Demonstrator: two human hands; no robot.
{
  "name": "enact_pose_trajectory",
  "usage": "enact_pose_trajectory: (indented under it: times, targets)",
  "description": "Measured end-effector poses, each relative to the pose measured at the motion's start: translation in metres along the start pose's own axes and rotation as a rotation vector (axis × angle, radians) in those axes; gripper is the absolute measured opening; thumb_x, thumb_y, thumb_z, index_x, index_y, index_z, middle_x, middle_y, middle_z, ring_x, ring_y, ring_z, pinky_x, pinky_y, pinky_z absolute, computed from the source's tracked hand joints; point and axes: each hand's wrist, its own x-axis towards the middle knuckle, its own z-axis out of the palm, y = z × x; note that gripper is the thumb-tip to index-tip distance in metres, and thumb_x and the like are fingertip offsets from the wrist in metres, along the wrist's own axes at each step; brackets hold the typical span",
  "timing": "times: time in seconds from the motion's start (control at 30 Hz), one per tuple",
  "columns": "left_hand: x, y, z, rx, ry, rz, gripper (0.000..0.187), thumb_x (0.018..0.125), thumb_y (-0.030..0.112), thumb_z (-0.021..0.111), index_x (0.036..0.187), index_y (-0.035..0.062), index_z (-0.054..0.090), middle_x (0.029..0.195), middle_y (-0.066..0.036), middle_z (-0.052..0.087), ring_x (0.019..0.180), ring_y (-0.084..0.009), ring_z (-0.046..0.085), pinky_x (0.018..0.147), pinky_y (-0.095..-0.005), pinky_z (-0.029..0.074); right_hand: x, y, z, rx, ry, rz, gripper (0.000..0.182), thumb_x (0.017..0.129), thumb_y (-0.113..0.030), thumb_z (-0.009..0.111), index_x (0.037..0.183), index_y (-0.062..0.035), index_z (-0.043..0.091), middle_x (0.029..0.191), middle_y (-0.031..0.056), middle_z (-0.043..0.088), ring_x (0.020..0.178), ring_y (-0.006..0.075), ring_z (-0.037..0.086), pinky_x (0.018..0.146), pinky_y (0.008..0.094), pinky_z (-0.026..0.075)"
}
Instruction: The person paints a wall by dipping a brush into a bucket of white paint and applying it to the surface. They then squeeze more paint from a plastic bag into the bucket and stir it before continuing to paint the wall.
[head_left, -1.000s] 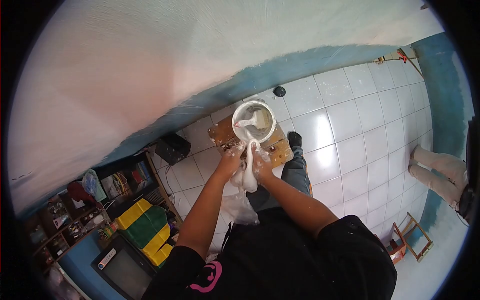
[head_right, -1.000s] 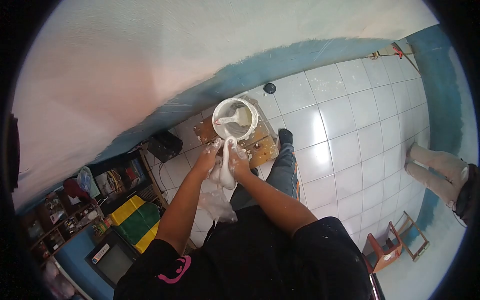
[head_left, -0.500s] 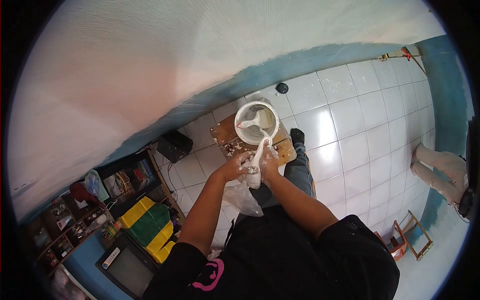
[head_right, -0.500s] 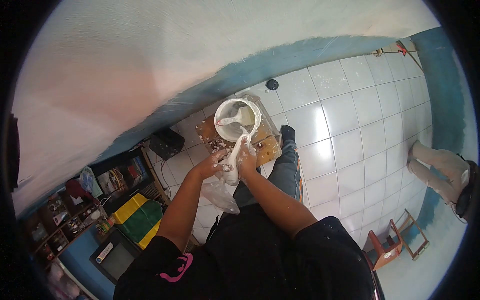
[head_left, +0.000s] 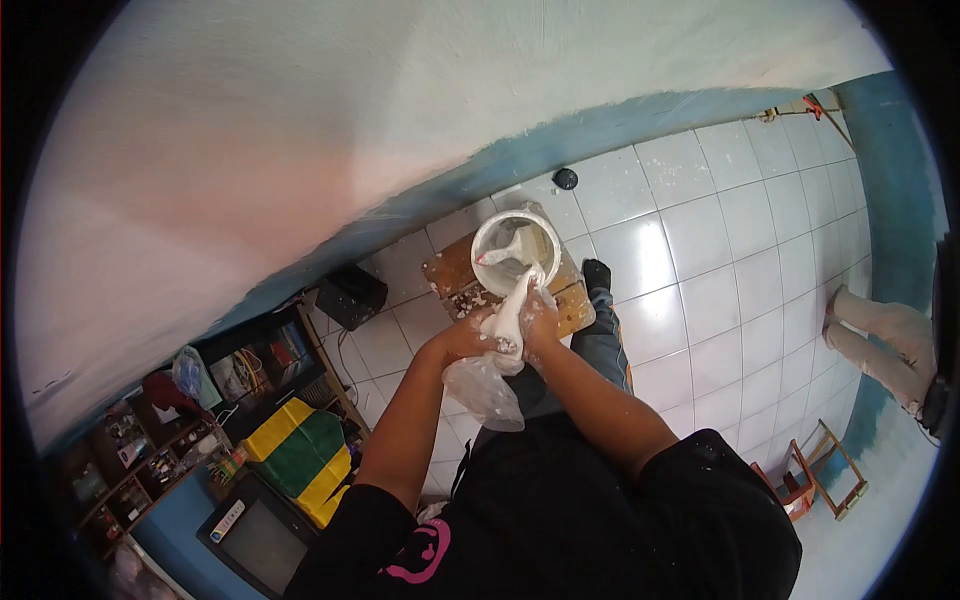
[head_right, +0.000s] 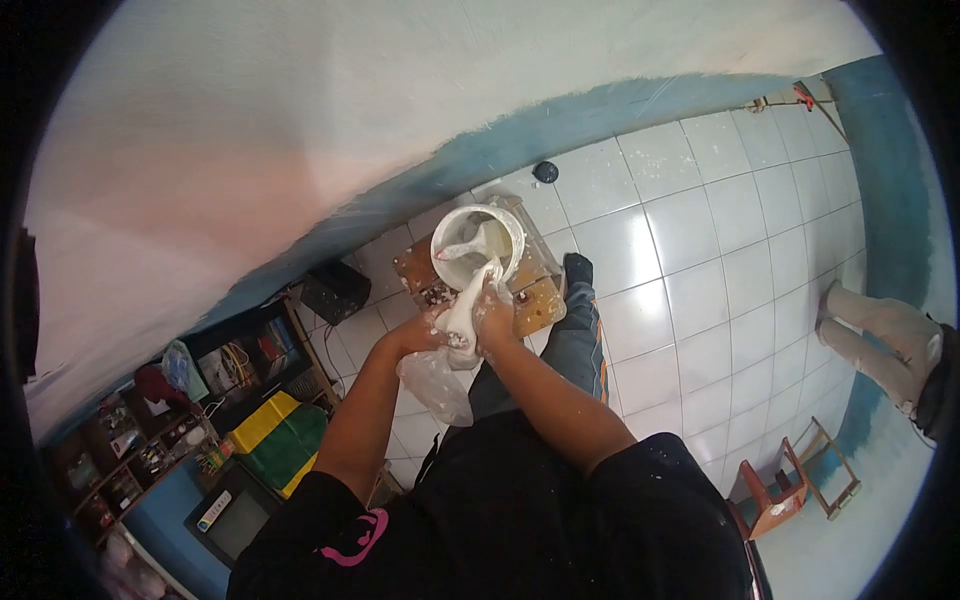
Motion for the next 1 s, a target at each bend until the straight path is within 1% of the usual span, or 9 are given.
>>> enact_pose_trajectory:
  times: [0.13, 0.23, 0.33, 0.43, 0.53, 0.63, 0.73, 0.83, 1.0]
  targets:
    - [-0.003, 0.000, -0.006, -0.034, 0.018, -0.042, 0.065, 0.066, 0.014, 0.076, 0.123, 0.0050, 0.047, 0.109, -0.006, 0.057, 0.098, -0.0171, 0.053, 0.088, -0.0301, 0.041, 0.008, 0.010, -0.001, 0.009, 0.007, -0.040, 0.037, 0.095, -0.036, 0.039, 0.104, -0.0015, 0.051, 0.078, 0.0109, 0.058, 0.061, 0.0207, 0.059, 0.054, 0.0341, 0.050]
    - [-0.006, 0.008, -0.008, -0.036, 0.022, -0.048, 0.061, 0.068, 0.015, 0.074, 0.122, 0.0046, 0.048, 0.106, -0.006, 0.059, 0.096, -0.0172, 0.054, 0.086, -0.0301, 0.042, 0.024, 0.024, -0.004, 0.118, -0.002, 0.036, 0.038, 0.095, -0.036, 0.038, 0.104, -0.0013, 0.051, 0.079, 0.0115, 0.057, 0.062, 0.0204, 0.058, 0.056, 0.0356, 0.050]
    - [0.009, -0.021, -0.024, -0.073, 0.023, 0.022, 0.056, 0.070, 0.016, 0.072, 0.120, 0.0032, 0.050, 0.104, -0.007, 0.059, 0.094, -0.0164, 0.055, 0.083, -0.0300, 0.043, 0.017, 0.015, 0.001, 0.020, 0.015, 0.028, 0.044, 0.092, -0.039, 0.045, 0.114, -0.0008, 0.051, 0.097, 0.0115, 0.055, 0.083, 0.0213, 0.055, 0.072, 0.0377, 0.047]
    - [0.003, -0.002, -0.023, -0.190, 0.012, -0.075, 0.049, 0.076, 0.012, 0.067, 0.121, 0.0021, 0.050, 0.108, -0.007, 0.059, 0.094, -0.0163, 0.057, 0.084, -0.0303, 0.044, 0.000, -0.005, 0.015, 0.081, 0.062, 0.154, 0.044, 0.092, -0.040, 0.044, 0.114, -0.0016, 0.050, 0.097, 0.0112, 0.054, 0.082, 0.0214, 0.055, 0.069, 0.0380, 0.047]
    - [0.003, 0.008, -0.025, -0.212, -0.026, -0.131, 0.047, 0.077, 0.011, 0.065, 0.121, 0.0022, 0.050, 0.109, -0.007, 0.059, 0.094, -0.0161, 0.057, 0.084, -0.0302, 0.045, -0.005, -0.011, 0.020, 0.175, 0.034, 0.183, 0.043, 0.093, -0.040, 0.042, 0.110, -0.0011, 0.050, 0.094, 0.0119, 0.055, 0.080, 0.0231, 0.057, 0.068, 0.0398, 0.048]
    - [0.005, 0.006, -0.029, -0.260, -0.037, -0.103, 0.047, 0.077, 0.011, 0.065, 0.120, 0.0022, 0.050, 0.108, -0.007, 0.059, 0.095, -0.0156, 0.057, 0.083, -0.0302, 0.045, -0.005, -0.010, 0.022, 0.229, -0.011, 0.127, 0.043, 0.094, -0.040, 0.039, 0.106, -0.0005, 0.050, 0.090, 0.0130, 0.057, 0.077, 0.0252, 0.059, 0.067, 0.0417, 0.050]
    - [0.008, 0.011, -0.031, -0.114, 0.006, -0.066, 0.048, 0.074, 0.014, 0.067, 0.118, 0.0006, 0.052, 0.102, -0.008, 0.061, 0.088, -0.0162, 0.059, 0.078, -0.0289, 0.046, -0.010, -0.018, 0.028, 0.315, 0.039, 0.209, 0.044, 0.095, -0.041, 0.036, 0.103, -0.0003, 0.050, 0.087, 0.0137, 0.057, 0.074, 0.0267, 0.060, 0.068, 0.0431, 0.050]
    - [0.006, 0.030, -0.030, -0.157, -0.041, -0.081, 0.050, 0.073, 0.017, 0.068, 0.118, 0.0012, 0.053, 0.104, -0.009, 0.061, 0.089, -0.0164, 0.059, 0.078, -0.0293, 0.046, -0.006, -0.014, 0.027, 0.405, -0.002, 0.213, 0.046, 0.094, -0.043, 0.035, 0.105, -0.0002, 0.050, 0.088, 0.0137, 0.058, 0.075, 0.0269, 0.060, 0.070, 0.0438, 0.050]
    - [0.011, 0.054, -0.039, 0.078, -0.017, -0.180, 0.047, 0.074, 0.015, 0.067, 0.116, -0.0006, 0.053, 0.102, -0.009, 0.062, 0.088, -0.0164, 0.060, 0.079, -0.0288, 0.046, 0.017, 0.004, 0.021, 0.488, -0.035, 0.203, 0.048, 0.094, -0.044, 0.036, 0.112, -0.0003, 0.047, 0.093, 0.0140, 0.057, 0.082, 0.0279, 0.060, 0.073, 0.0451, 0.050]
